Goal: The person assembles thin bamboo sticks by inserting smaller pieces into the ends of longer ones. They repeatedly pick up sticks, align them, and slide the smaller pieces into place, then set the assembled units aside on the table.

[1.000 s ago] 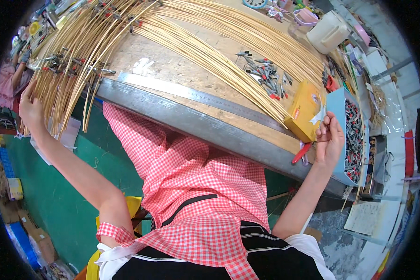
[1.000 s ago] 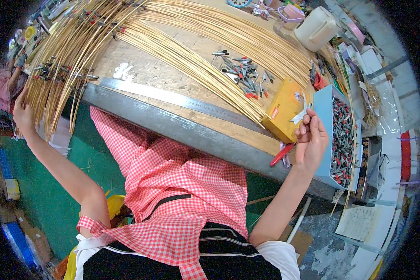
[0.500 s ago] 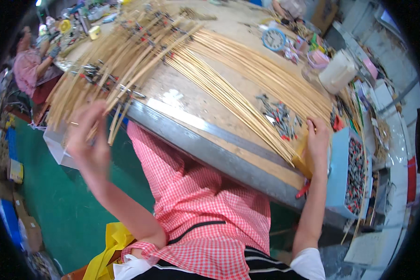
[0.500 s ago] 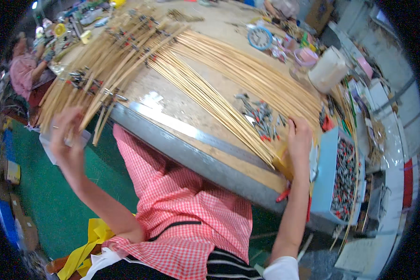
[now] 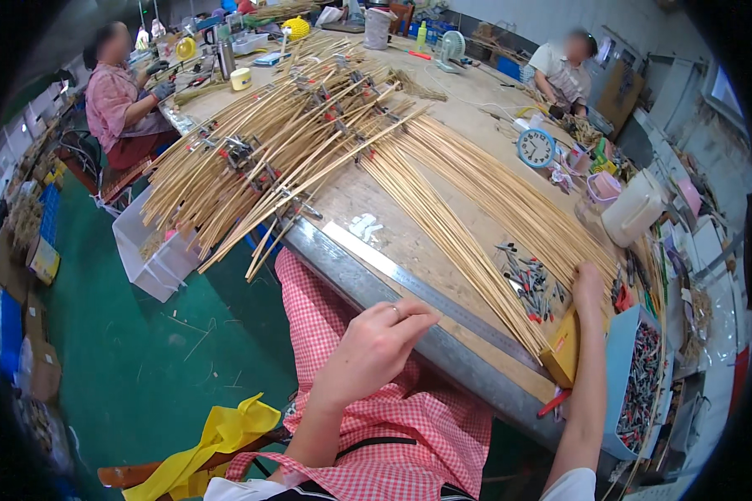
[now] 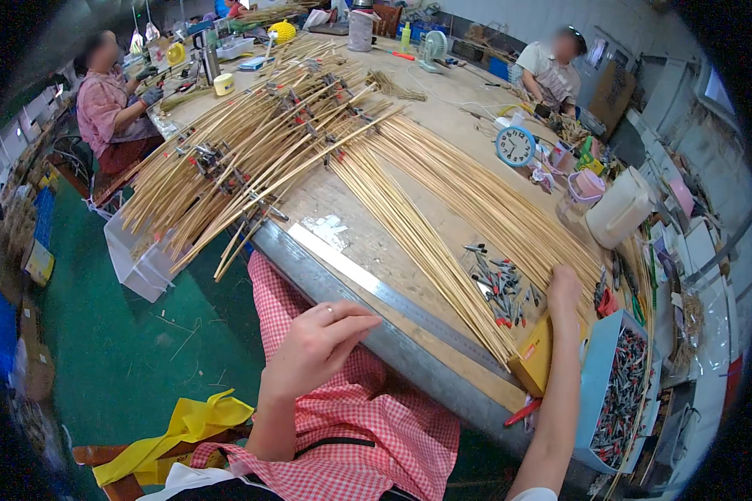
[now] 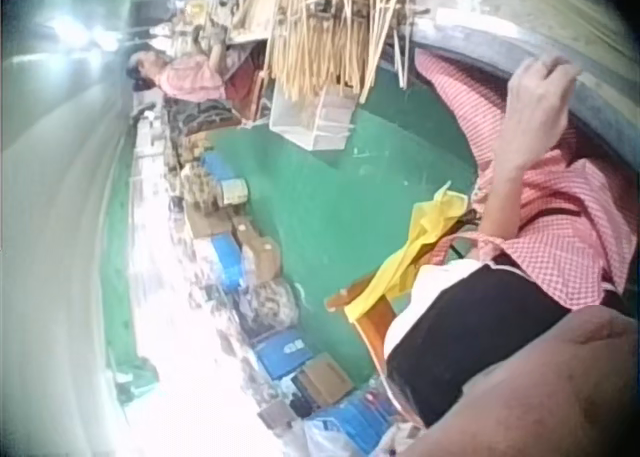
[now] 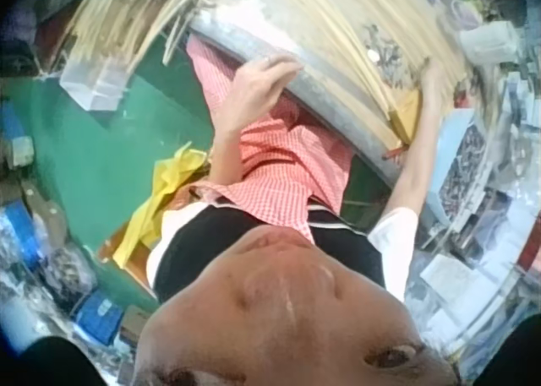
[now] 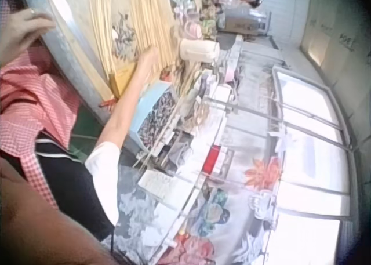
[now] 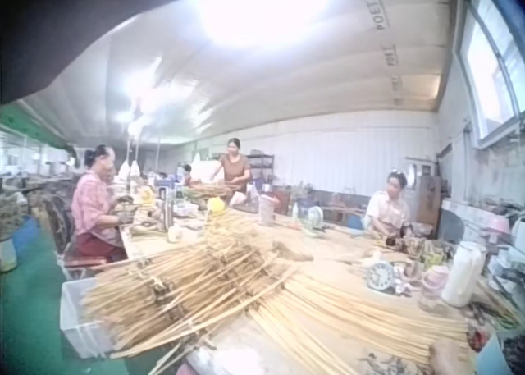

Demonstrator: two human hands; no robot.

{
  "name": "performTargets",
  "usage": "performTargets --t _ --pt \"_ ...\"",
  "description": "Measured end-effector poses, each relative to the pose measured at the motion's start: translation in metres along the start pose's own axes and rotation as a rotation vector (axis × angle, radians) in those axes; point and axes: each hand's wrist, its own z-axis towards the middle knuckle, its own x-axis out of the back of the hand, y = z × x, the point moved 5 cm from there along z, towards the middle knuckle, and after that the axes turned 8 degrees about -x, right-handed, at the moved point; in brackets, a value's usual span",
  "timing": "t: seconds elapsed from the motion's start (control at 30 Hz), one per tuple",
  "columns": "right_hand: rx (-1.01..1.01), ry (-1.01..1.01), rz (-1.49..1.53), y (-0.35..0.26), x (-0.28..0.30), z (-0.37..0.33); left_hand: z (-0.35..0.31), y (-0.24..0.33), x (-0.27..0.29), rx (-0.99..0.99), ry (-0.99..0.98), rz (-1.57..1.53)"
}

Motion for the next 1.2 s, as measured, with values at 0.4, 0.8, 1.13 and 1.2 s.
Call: performTargets --t 0.4,0.8,1.13,1.2 --pt "-0.036 0.223 0.219 -0.006 0.072 -0.012 -0.006 -0.019 -0.001 0.042 0.047 -0.009" --pt "-0.422 -0.042 0.947 -0.057 0.14 -0.131 -0.008 -0.033 -0.013 0.116 0.109 -0.14" --pt "-0.471 -0.634 1.42 -0.191 0.108 -0.229 -0.019 -0.067 -0.045 0.434 0.434 -1.007" --pt "-0.414 -0.673 1.38 -0.198 0.104 -0.233 -0.021 -0.071 -0.046 0.464 0.474 -1.035"
